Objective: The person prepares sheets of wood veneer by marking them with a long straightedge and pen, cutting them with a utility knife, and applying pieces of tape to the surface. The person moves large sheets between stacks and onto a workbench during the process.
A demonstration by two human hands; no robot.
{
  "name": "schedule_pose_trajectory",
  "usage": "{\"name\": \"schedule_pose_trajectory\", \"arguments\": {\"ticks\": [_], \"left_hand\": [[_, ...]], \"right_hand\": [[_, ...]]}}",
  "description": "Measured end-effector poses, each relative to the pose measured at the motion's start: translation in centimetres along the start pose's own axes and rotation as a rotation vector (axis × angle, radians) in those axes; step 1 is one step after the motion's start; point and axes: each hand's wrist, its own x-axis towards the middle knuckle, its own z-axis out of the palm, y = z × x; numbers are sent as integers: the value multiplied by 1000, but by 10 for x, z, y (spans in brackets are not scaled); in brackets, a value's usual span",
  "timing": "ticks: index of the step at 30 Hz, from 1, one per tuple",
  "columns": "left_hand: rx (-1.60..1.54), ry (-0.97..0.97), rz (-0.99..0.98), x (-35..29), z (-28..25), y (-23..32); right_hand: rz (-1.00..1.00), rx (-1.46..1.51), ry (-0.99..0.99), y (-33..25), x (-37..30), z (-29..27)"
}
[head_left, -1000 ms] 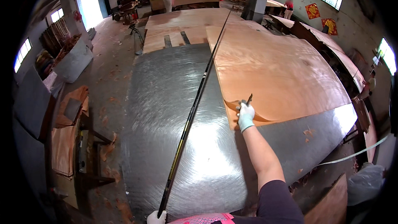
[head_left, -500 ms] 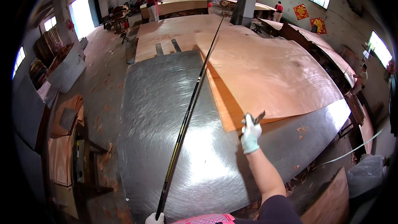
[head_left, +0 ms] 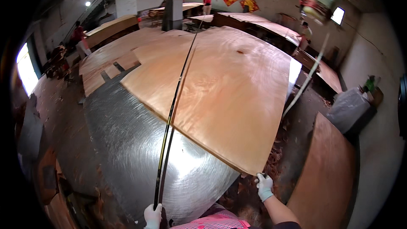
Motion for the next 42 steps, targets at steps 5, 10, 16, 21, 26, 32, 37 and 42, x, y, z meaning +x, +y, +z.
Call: {"name": "schedule_pose_trajectory", "arguments": {"ticks": [5, 10, 16, 21, 26, 32, 37, 42], "left_hand": [[-87, -292, -74, -6, -23, -9], [-88, -381, -182, -32, -53, -38], [51, -403, -357, -64, -113, -106], [222, -255, -195, -90, -176, -177], [293, -197, -197, -142, -249, -222], [418, -167, 13, -146, -277, -277], [272, 19, 133, -149, -285, -175], [11, 300, 473, -72, -305, -196]], "right_hand": [[20, -165, 149, 37, -69, -132], [56, -271, 239, 99, -159, -231], [301, -368, 96, 207, -280, -288], [532, -255, -86, 274, -382, -268], [501, -457, -345, 327, -440, -270], [416, -1266, -713, 379, -385, -299], [346, -587, -189, 308, -375, -247], [-675, -1406, -604, 299, -372, -194]]}}
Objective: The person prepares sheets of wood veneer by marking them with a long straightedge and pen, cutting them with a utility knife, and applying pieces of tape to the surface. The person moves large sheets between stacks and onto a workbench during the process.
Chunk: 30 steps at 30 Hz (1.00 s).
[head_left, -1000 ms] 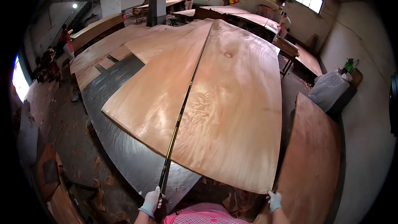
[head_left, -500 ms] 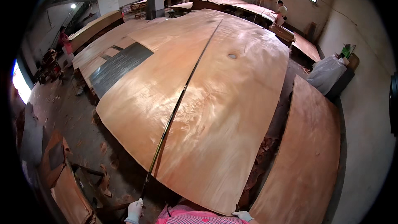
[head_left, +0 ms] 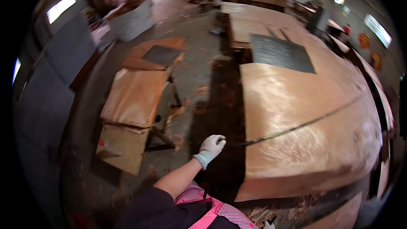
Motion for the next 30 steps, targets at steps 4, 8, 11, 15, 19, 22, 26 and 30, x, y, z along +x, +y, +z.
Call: {"name": "schedule_pose_trajectory", "arguments": {"ticks": [4, 8, 11, 15, 19, 22, 26, 30], "left_hand": [[166, 338, 47, 13, -91, -82], [263, 642, -220, 52, -188, -133], [537, 784, -509, 80, -260, -204], [597, 725, -584, 127, -297, -220], [723, 619, -599, 150, -319, -239], [785, 529, -632, 167, -316, -235], [723, 399, -743, 178, -324, -236], [663, 368, -711, 173, -347, -253]], "right_hand": [[202, 211, -134, -153, 43, -20], [248, 318, -234, -245, 69, -30], [199, 349, -332, -305, 81, -36], [209, 507, -285, -334, 82, -28], [230, 448, -348, -336, 87, -18], [138, 408, -260, -297, 92, 12], [205, 530, -279, -279, 98, 27], [277, 563, -351, -305, 102, 15]]}}
